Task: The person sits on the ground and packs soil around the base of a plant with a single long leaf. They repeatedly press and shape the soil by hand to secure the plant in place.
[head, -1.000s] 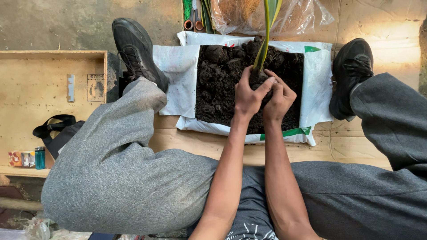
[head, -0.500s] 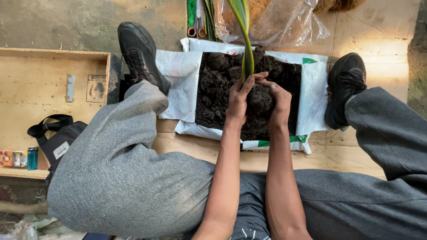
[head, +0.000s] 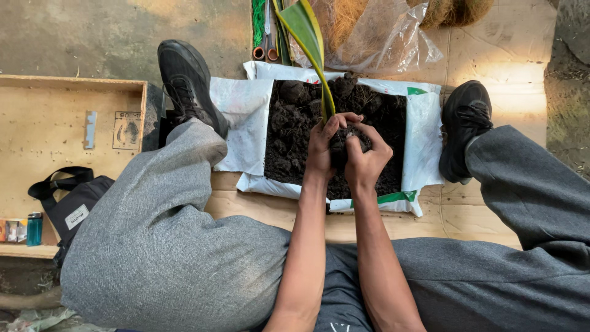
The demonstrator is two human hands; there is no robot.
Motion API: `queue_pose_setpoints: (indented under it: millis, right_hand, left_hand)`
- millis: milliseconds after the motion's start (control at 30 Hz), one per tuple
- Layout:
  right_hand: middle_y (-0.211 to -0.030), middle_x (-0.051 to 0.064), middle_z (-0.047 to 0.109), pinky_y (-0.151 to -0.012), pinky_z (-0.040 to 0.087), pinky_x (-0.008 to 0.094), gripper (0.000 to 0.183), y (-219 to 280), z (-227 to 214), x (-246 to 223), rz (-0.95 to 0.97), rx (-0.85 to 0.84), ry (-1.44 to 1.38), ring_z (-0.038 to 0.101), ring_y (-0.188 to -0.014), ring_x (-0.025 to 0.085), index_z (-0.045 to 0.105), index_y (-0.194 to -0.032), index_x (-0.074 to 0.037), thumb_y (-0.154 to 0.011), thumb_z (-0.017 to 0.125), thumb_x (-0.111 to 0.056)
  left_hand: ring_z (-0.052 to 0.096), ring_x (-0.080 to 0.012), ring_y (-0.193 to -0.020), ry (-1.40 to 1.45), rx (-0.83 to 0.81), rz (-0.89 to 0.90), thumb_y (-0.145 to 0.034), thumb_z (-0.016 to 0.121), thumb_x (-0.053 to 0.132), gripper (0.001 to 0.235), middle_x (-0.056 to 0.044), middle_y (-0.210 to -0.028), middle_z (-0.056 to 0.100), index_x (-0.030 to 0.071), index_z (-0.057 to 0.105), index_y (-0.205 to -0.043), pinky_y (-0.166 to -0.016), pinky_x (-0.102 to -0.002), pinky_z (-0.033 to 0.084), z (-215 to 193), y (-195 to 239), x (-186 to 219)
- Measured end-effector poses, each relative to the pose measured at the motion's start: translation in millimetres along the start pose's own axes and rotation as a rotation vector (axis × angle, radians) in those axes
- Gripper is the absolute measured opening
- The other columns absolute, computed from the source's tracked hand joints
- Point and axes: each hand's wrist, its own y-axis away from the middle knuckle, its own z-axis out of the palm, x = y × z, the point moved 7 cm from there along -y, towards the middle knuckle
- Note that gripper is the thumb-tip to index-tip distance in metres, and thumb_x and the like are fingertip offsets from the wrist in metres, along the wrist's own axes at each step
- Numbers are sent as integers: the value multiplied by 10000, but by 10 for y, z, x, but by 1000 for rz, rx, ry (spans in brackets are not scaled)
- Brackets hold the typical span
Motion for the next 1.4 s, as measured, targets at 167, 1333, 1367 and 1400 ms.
queue_pose_setpoints:
  millis: [167, 1333, 1367, 1400]
  right_hand:
    - [-817, 125, 677, -694, 440, 274, 374, -33, -22, 187, 204, 16, -122, 569, -755, 135, 785, -1085, 41, -978, 574, -249]
    - [-1346, 182, 696, -1154, 521, 489, 330, 324, 12, -453, -460, 193, 180, 633, -1326, 390, 777, -1173, -31, -896, 610, -94]
    - [-1332, 184, 702, -1148, 520, 492, 327, 338, 17, -441, -463, 205, 213, 631, -1324, 390, 782, -1160, -30, -889, 608, -88]
    - [-1318, 185, 708, -1142, 519, 495, 324, 324, 42, -435, -470, 213, 240, 630, -1321, 391, 787, -1147, -30, -883, 607, -83]
  left_hand:
    - [661, -234, -1207, -290, 85, -2, -1017, 607, 507, 517, -119, -1199, 738, 41, 688, -1226, -1143, -364, 478, -19, -104, -51]
    - [676, -183, -903, -212, 7, -163, -1035, 560, 134, 192, -93, -957, 714, -19, 676, -1036, -867, -323, 561, -245, -182, -207]
    - [664, -183, -893, -186, -16, -179, -1046, 564, 133, 198, -97, -955, 704, -24, 684, -1037, -848, -323, 549, -249, -204, -243]
    - [652, -183, -883, -163, -37, -187, -1056, 568, 131, 204, -101, -954, 695, -28, 693, -1038, -830, -323, 538, -242, -236, -237]
